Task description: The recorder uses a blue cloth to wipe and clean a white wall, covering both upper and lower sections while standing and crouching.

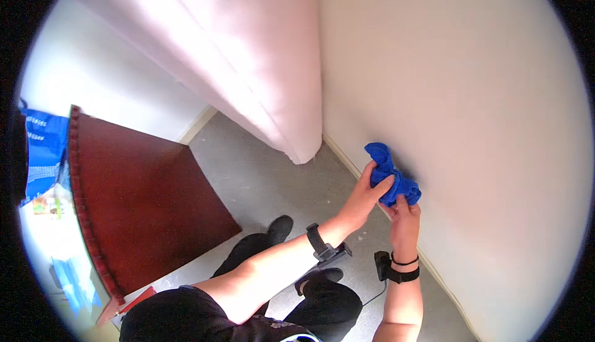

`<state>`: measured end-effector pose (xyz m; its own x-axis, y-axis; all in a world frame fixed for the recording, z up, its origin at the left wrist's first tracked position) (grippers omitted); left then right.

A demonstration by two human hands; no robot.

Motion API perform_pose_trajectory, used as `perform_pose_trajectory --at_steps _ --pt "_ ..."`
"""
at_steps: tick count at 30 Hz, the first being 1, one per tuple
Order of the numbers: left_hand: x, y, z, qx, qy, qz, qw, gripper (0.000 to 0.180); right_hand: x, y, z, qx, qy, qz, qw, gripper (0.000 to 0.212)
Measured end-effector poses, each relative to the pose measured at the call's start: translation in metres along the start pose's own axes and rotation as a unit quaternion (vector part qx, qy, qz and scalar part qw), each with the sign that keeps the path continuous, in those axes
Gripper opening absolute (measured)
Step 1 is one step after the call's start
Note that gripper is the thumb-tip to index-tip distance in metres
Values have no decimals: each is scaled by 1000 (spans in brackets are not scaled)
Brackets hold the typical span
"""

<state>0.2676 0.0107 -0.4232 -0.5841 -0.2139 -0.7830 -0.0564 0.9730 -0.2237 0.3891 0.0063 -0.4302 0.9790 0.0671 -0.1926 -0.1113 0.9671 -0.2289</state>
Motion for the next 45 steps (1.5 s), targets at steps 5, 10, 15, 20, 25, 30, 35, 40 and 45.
perform_pose_trajectory --at_steps 5,10,15,20,25,30,35,40,45 --pt "-19 -20 -76 -57 161 -72 983 44 -41 -17 47 -49 -53 73 995 27" --pt "-33 -72 -177 -98 123 -172 972 28 -112 -61 131 -137 -174 125 967 33" --pt "-65 -136 -270 -103 45 -143 983 26 -172 -96 191 -149 -4 161 976 34" --pt "-101 -197 -383 -214 147 -140 956 24 -245 -112 244 -182 -23 249 951 39" --pt "-113 -244 -430 -188 61 -125 972 27 -329 -144 308 -158 -12 512 844 70" --pt "-108 -277 -490 -216 -86 -146 961 33 -413 -157 343 130 -208 559 792 102" --pt "-94 -286 -552 -246 -20 -132 960 33 -489 -152 363 130 -309 561 757 70" --pt "-88 -291 -621 -424 483 -304 703 31 -560 -135 380 241 -330 562 719 74" --pt "-72 -296 -657 -441 414 -388 696 26 -615 -143 407 332 -341 488 732 101"
Point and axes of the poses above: each hand's wrist, its own y-axis towards the middle knuckle, its own x-axis out of the back of the hand, z = x × y, the point moved 3 cm from there along y, towards the middle knuckle, and after that the axes turned 13 degrees about -y, right-handed, at the moved point
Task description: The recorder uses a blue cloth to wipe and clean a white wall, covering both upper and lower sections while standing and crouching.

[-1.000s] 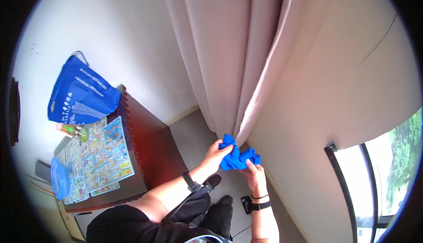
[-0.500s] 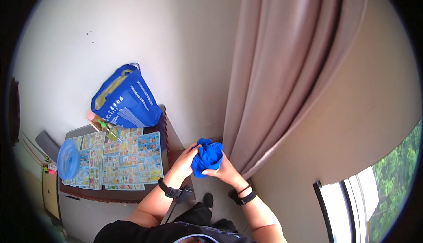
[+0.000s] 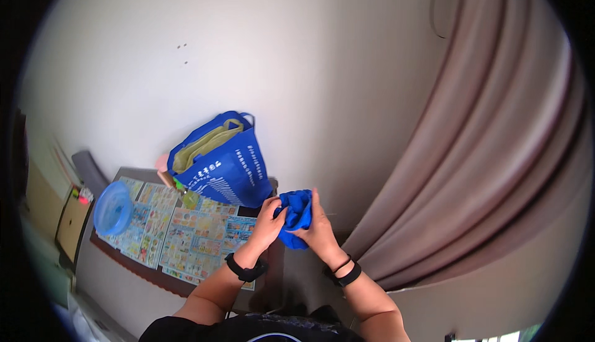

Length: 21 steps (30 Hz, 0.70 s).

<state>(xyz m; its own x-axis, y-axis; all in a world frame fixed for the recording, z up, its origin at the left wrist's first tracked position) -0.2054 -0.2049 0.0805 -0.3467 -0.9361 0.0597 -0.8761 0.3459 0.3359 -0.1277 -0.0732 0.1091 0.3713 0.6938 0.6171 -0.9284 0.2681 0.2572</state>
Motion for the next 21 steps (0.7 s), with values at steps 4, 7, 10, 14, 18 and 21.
perform_pose_trajectory --at_steps 4,7,10,14,18,21 --pt "3 22 -3 -3 11 -30 999 25 -13 29 27 135 -78 20 988 101" --pt "6 37 0 107 -46 3 993 25 -16 59 12 129 -72 7 989 73" --pt "23 45 27 120 -59 -21 991 33 -27 85 -6 128 51 55 989 67" --pt "96 56 -1 -112 353 -260 892 68 -14 113 -25 74 156 137 975 57" --pt "143 81 -33 -55 520 -248 816 94 -10 128 -43 59 212 180 959 59" --pt "166 113 -31 -3 605 -189 773 107 -12 133 -47 72 191 212 956 61"
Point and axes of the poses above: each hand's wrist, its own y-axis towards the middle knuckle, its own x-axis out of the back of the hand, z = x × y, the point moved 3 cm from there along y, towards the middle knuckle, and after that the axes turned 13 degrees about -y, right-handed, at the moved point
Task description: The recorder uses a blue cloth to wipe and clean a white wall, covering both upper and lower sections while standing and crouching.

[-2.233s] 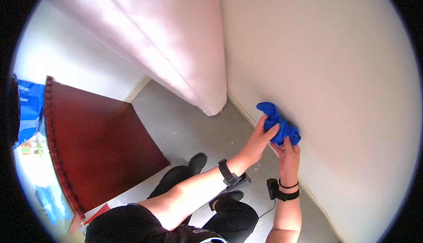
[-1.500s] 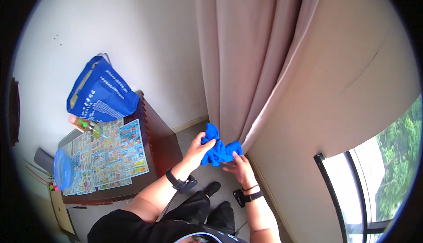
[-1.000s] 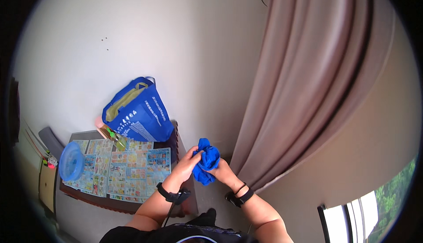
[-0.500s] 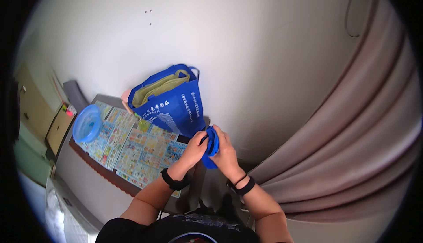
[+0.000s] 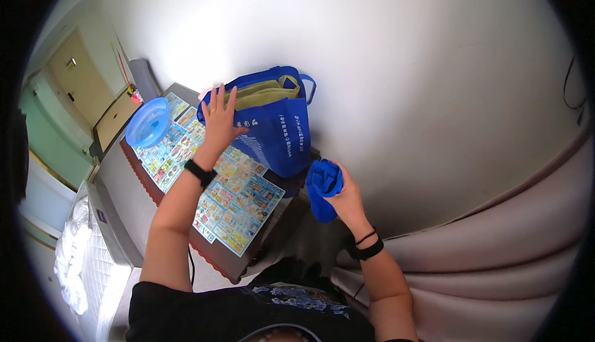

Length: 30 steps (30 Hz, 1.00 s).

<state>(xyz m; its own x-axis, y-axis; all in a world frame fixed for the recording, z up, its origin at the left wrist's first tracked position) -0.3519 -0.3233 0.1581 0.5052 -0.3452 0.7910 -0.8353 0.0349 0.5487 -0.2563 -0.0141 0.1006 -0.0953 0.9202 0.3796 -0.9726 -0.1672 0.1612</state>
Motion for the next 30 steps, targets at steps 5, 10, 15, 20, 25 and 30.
perform_pose_trajectory --at_steps 5,10,15,20,25,30 --pt "-30 65 22 -21 62 66 996 117 0 8 -18 -9 39 2 999 63" --pt "-62 95 37 37 2 212 977 91 3 18 -29 -35 42 -6 998 65" --pt "-76 85 37 -49 -48 179 982 20 26 46 -16 8 -72 -84 994 66" --pt "-22 83 4 -168 -72 112 977 16 51 82 -15 41 -56 -115 991 61" --pt "87 93 25 -222 -103 61 968 19 48 102 -4 54 -39 -97 993 59" --pt "166 91 70 -156 4 54 986 14 38 114 3 53 -8 -85 995 59"
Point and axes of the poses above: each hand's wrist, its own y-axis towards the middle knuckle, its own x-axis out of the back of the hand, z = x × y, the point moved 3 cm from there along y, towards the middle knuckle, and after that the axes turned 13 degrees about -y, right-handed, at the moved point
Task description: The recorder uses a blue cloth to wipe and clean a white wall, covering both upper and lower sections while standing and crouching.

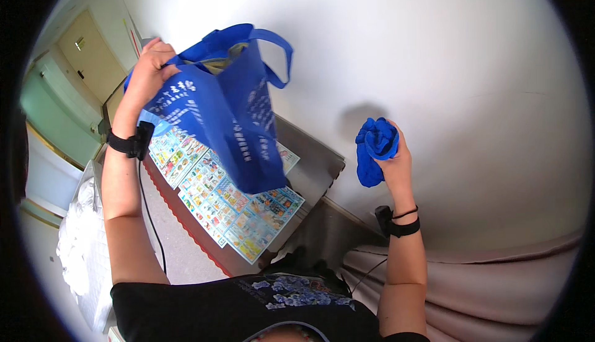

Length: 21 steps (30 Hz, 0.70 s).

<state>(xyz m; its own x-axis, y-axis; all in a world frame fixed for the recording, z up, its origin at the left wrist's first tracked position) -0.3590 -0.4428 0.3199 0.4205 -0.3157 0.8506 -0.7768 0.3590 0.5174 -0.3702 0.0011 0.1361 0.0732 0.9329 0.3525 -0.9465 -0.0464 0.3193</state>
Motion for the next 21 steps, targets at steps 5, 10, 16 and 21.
perform_pose_trajectory --at_steps 5,10,16,21 --pt "-5 -16 37 -1 67 19 998 12 -11 6 6 -8 17 20 1000 58" --pt "-45 -40 84 -20 119 43 992 13 -20 15 11 -22 -1 42 999 62" --pt "-83 -105 151 68 149 50 985 12 -25 46 22 50 -172 -8 984 72" --pt "-96 -135 183 182 145 -17 972 10 -20 82 71 163 -264 -37 950 58"
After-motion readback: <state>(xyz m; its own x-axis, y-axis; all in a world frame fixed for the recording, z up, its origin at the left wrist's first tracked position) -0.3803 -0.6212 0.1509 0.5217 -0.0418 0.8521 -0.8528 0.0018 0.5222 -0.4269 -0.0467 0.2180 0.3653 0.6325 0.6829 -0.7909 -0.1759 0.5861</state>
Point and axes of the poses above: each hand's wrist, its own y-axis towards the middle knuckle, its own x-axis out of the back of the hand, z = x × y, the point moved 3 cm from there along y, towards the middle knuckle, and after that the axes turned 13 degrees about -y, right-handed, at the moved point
